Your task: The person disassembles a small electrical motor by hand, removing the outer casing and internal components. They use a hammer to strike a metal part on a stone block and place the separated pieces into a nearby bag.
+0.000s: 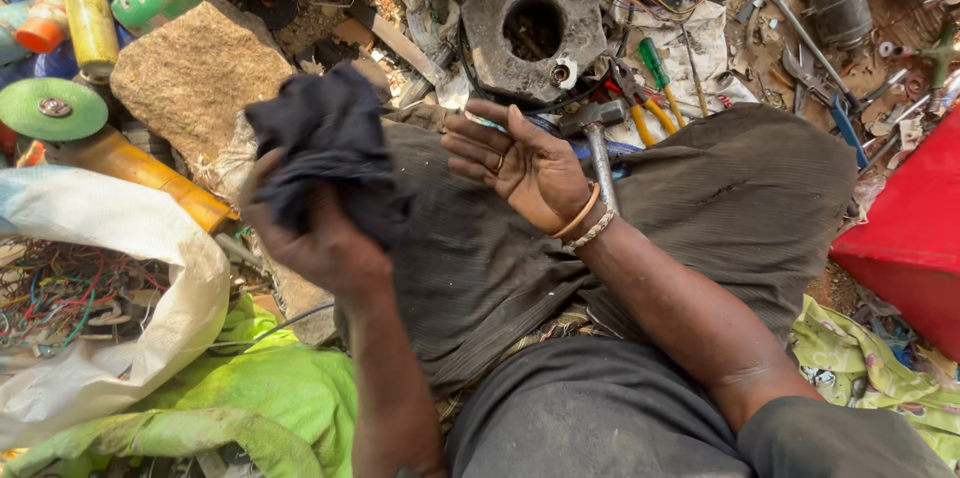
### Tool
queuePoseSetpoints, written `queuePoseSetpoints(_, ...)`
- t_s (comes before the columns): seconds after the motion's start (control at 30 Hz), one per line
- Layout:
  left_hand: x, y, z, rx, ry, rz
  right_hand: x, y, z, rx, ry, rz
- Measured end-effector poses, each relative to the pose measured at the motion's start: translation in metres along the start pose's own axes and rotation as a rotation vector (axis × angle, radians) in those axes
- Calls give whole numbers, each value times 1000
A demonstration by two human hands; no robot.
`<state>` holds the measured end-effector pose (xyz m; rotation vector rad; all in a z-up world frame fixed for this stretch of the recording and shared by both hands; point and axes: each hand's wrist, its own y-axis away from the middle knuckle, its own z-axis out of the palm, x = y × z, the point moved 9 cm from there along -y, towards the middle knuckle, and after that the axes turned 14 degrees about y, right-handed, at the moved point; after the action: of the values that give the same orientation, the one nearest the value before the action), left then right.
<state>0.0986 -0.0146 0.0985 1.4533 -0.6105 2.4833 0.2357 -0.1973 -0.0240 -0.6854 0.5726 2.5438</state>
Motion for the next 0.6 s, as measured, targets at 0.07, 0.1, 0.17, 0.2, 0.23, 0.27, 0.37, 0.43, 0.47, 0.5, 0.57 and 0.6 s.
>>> queuePoseSetpoints(0.07,-31,32,68,-305,-261,-69,7,3,0,52,27,-80)
queuePoseSetpoints(0.1,-46,52,100,-459,-454,-53,8,2,4,74,43,-123)
queuePoseSetpoints(0.17,-57,51,118,-352,-482,139,1,1,-2,222,11,-113)
queuePoseSetpoints(0.2,-80,45,117,-312,-433,29,-4,8,-8,313,-12,-113)
queuePoseSetpoints(0.23,-105,35,114,-275,-383,-82,-13,16,-5,280,163,-108)
queuePoseSetpoints(0.27,-129,23,109,-240,-336,-195,-22,20,-3,247,334,-99)
queuePoseSetpoints(0.37,-151,-35,95,-193,-497,108,-45,59,-16,276,936,-110)
queuePoseSetpoints(0.43,-168,-53,91,-156,-491,201,-65,76,-60,547,1368,12)
queuePoseSetpoints(0.47,-176,-52,89,-161,-500,217,-74,88,-94,820,1551,167)
queuePoseSetpoints(0.5,-182,-47,87,-165,-509,233,-64,91,-115,757,1721,366)
queuePoseSetpoints(0.57,-225,-42,71,-73,-534,-161,-46,84,-161,609,2028,759)
queuePoseSetpoints(0.6,-243,-37,61,-39,-547,-359,-36,80,-180,633,1929,792)
